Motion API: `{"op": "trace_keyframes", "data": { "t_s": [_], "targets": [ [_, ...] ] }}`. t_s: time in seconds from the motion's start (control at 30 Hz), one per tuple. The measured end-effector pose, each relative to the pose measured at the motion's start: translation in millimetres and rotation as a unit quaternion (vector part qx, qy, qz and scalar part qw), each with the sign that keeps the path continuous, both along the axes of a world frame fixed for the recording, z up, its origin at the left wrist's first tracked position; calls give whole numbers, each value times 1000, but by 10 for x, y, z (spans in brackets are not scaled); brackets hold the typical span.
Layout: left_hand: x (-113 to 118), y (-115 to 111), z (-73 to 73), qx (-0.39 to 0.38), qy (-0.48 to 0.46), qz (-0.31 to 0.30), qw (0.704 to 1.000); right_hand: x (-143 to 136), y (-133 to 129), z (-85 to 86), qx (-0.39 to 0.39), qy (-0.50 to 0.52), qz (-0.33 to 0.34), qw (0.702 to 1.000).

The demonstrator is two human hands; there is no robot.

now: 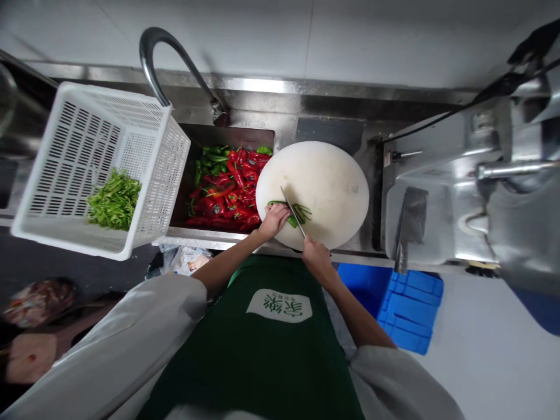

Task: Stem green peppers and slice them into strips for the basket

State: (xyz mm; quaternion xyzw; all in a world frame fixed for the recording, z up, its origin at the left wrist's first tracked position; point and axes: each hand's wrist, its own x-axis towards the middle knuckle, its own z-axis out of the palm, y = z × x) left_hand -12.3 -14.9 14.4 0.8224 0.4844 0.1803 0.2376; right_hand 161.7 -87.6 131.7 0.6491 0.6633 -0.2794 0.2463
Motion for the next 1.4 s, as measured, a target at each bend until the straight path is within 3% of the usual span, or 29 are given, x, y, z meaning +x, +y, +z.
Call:
{"op": "trace_keyframes", "data": {
  "t_s": [0.13,0.33,0.47,0.63,0.83,1.0,1.23,1.4],
  "targets": [
    [-46,-51,25,27,26,17,999,98,108,61,6,-8,-9,1000],
    [-16,-75,49,33,45,45,997,108,-131,261,-5,-21,5,1000],
    [-21,-50,41,28,41,41,998,-44,-80,181,-32,-14,13,999],
    [-56,-43,22,24,29,35,999,-80,152,115,2,-16,6,1000],
    [-36,-39,14,23,22,42,999,-37,-6,200,-22,-17,13,1000],
    [-63,-40,2,16,17,34,999,-175,174,86,5,-6,5,1000],
    [-53,-42,-26,16,18,41,999,-136,77,201,3,-23,15,1000],
    [-84,-42,-37,8,11,41,999,-263,221,83,18,8,1,1000]
  ]
}}
